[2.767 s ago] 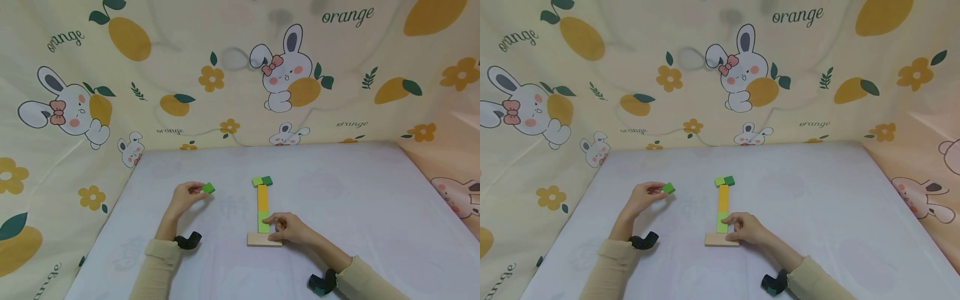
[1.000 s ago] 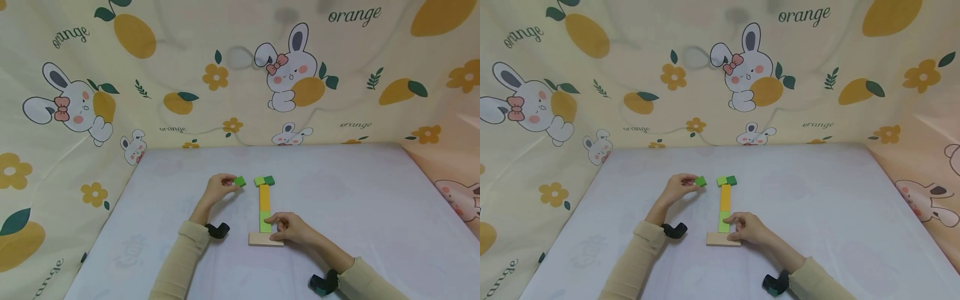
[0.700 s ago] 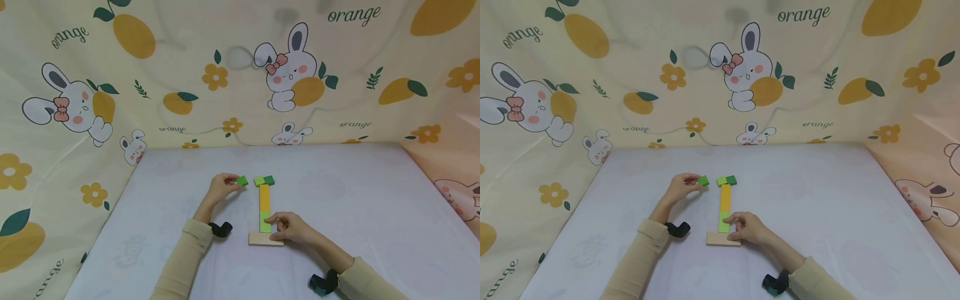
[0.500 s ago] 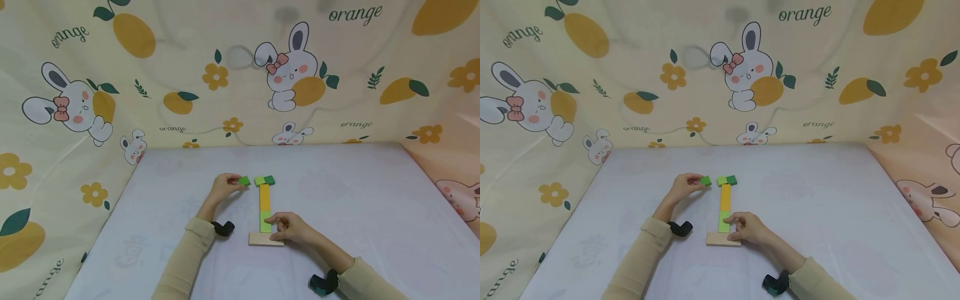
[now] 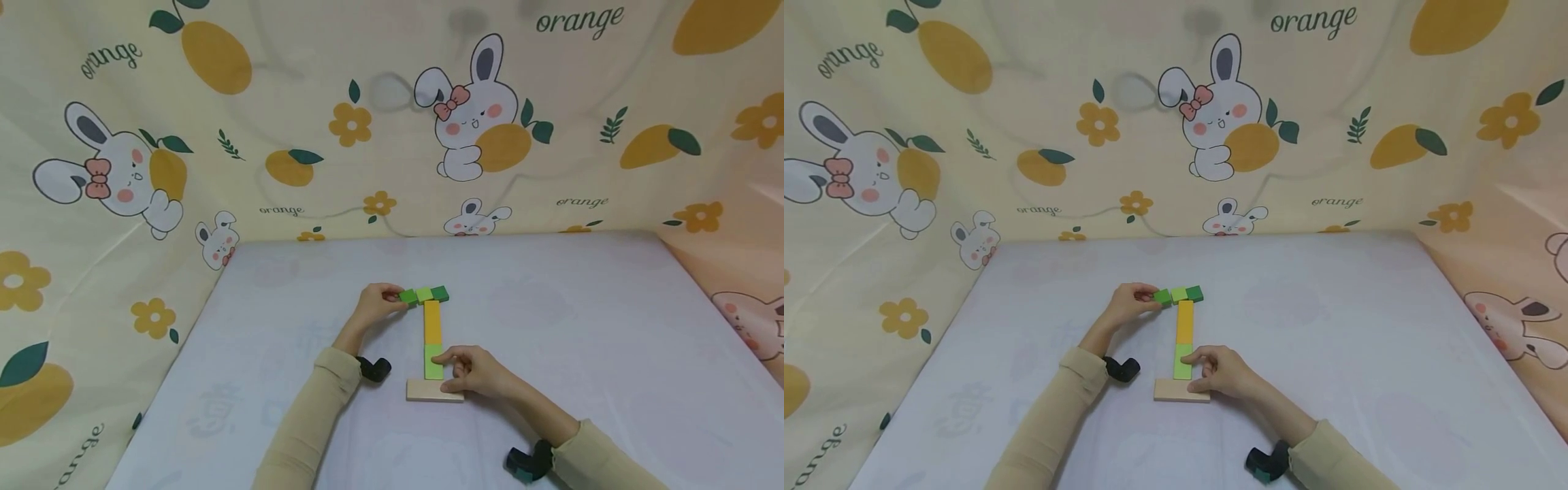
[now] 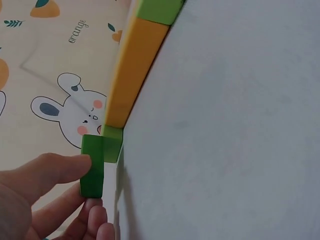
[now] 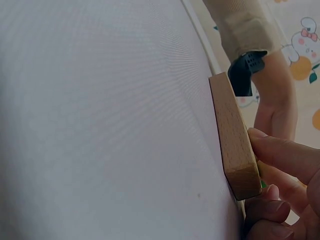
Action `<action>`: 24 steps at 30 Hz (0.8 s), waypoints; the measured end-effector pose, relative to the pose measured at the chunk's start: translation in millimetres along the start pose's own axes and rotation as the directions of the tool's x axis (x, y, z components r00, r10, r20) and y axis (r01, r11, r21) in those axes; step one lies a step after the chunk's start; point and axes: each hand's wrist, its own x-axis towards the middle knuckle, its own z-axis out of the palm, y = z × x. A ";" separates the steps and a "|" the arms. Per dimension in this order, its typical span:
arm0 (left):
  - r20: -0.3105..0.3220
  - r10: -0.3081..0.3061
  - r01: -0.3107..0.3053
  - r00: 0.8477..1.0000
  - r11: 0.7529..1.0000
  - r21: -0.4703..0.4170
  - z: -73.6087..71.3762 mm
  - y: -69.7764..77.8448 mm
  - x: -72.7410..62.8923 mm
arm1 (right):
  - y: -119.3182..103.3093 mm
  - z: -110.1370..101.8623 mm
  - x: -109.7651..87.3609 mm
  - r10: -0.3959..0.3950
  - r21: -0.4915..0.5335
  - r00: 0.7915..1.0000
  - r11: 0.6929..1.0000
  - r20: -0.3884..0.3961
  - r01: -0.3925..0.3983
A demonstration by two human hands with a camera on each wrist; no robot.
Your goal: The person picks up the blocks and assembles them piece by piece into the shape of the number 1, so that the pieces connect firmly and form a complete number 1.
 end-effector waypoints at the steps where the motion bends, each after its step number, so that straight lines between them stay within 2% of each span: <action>1: -0.001 -0.006 0.006 1.000 1.000 0.004 0.7 -0.1 0.3 | 0.2 0.3 0.0 0.002 0.001 1.000 1.000 0.000 -0.002; 11: 0.000 -0.021 0.021 1.000 1.000 0.013 3.6 1.2 0.7 | 0.0 1.2 -0.3 0.015 0.010 1.000 1.000 -0.002 -0.015; 24: 0.000 0.023 -0.023 1.000 0.999 0.037 5.0 -0.3 3.1 | -1.6 0.0 0.4 0.023 0.030 1.000 0.999 0.002 -0.023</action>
